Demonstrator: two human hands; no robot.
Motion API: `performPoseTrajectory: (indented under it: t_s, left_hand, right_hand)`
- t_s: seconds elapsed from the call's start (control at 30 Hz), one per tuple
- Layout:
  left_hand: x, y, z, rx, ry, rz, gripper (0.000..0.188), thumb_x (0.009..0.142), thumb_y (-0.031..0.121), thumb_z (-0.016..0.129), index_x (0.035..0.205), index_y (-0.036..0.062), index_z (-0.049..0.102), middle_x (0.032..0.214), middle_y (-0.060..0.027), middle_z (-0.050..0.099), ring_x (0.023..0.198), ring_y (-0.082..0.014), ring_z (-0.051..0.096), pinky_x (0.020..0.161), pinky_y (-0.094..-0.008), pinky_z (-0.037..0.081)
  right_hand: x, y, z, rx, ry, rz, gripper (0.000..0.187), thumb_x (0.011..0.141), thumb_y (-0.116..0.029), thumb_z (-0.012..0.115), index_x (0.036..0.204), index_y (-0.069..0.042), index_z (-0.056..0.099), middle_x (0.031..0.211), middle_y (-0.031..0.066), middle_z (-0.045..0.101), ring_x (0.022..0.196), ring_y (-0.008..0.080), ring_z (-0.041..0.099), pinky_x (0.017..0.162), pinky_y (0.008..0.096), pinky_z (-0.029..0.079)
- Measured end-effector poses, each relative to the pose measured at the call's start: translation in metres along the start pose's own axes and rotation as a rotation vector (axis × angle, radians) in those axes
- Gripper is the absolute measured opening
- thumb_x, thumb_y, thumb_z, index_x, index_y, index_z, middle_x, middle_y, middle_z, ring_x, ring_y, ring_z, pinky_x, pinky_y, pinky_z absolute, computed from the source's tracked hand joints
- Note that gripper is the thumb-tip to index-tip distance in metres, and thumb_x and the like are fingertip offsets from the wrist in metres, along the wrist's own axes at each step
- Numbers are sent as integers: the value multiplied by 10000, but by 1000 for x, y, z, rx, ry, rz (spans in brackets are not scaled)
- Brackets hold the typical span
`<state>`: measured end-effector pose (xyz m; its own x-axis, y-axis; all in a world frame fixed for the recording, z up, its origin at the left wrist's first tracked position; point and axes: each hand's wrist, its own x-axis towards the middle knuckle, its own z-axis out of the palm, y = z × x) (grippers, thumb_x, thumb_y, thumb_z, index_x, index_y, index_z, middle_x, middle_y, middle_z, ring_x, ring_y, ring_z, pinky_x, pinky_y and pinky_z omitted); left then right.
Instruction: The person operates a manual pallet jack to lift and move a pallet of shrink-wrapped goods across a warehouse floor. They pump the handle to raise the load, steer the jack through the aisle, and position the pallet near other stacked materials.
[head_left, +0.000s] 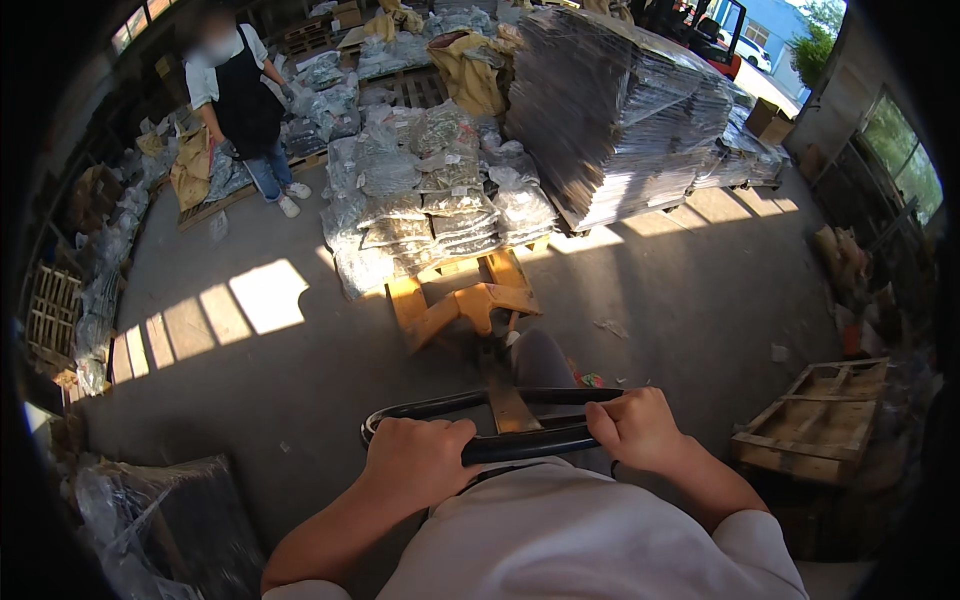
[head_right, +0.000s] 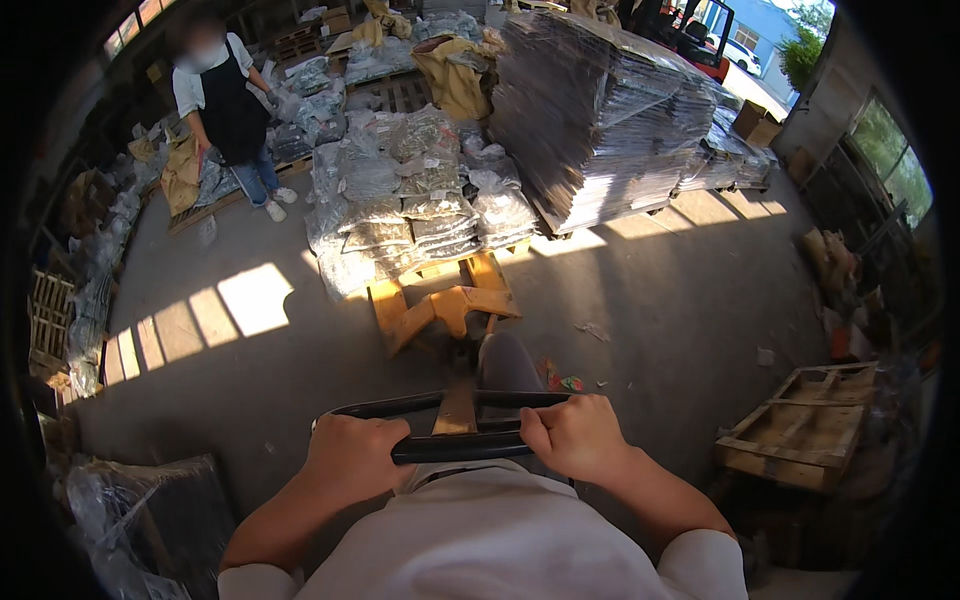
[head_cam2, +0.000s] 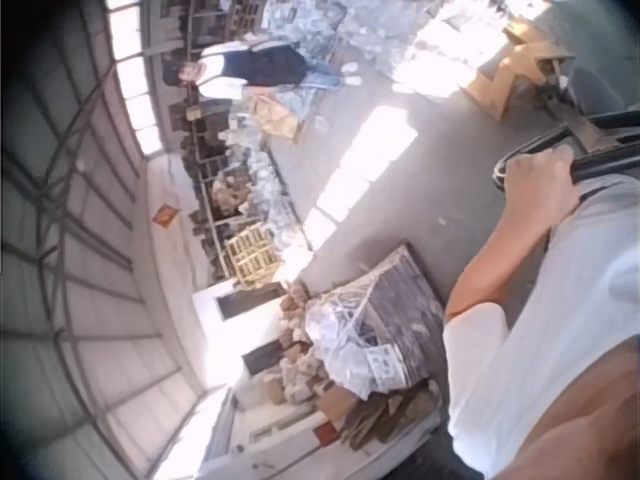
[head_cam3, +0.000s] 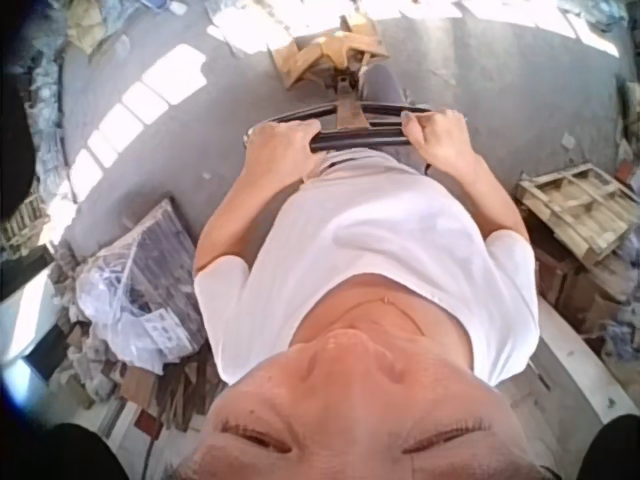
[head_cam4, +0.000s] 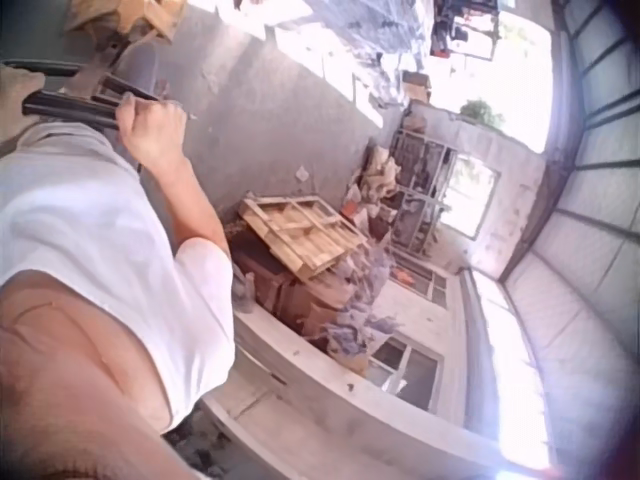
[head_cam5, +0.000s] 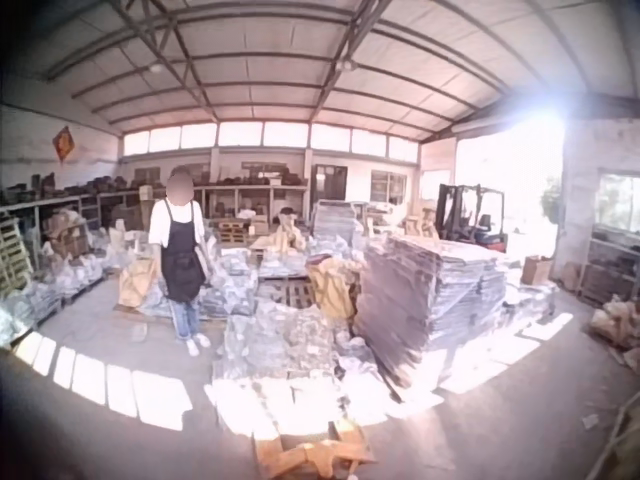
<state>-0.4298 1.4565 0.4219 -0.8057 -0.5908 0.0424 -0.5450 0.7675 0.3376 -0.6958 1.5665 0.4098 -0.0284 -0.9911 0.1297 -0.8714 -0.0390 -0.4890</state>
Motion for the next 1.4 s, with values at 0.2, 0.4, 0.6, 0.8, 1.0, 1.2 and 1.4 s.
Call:
performPoseTrajectory:
  t_s: [0.2,0.4,0.6,0.8,1.0,1.2,1.4]
  left_hand:
    - [18,-8,-17,6,4,25,286,694,352,792,697,114,633,615,-47,647,567,-266,655,512,-396,505]
    - [28,-3,-23,-15,-27,41,308,688,344,811,719,99,627,603,-50,641,559,-267,655,510,-391,501]
    - [29,6,-7,-27,32,34,311,686,311,818,695,92,597,594,-52,630,542,-255,653,495,-385,491]
    - [19,18,28,-19,14,-25,270,713,275,786,691,88,592,619,-67,639,553,-271,656,504,-399,496]
    - [-8,30,76,-13,-113,-97,248,720,266,779,745,75,624,650,-77,657,584,-261,680,506,-388,510]
    - [-20,46,105,17,-56,-177,171,696,206,734,713,81,620,635,-76,649,572,-266,674,505,-398,508]
    - [-25,85,130,45,-61,-242,163,670,216,733,681,99,620,599,-59,630,520,-258,646,479,-383,487]
  right_hand:
    - [20,-3,-19,17,-15,21,359,929,-227,576,630,-65,690,478,117,540,435,335,541,463,407,464]
    - [27,4,-29,39,23,17,353,928,-209,595,622,-57,684,481,118,543,429,323,544,436,387,446]
    - [27,19,-23,-14,25,-9,374,930,-227,585,607,-64,676,485,115,542,446,326,541,464,399,454]
    - [7,42,1,-25,69,-77,356,896,-197,579,566,-81,647,491,108,546,470,332,549,501,415,466]
    - [-32,54,36,-29,17,-76,377,869,-195,593,507,-88,597,479,94,544,462,314,555,521,393,485]
    - [-49,69,48,-37,-28,-124,338,860,-153,555,529,-85,554,490,95,527,479,318,544,557,410,480]
    - [-71,92,46,3,29,-186,343,836,-184,610,501,-116,578,458,54,542,413,260,535,494,350,442]
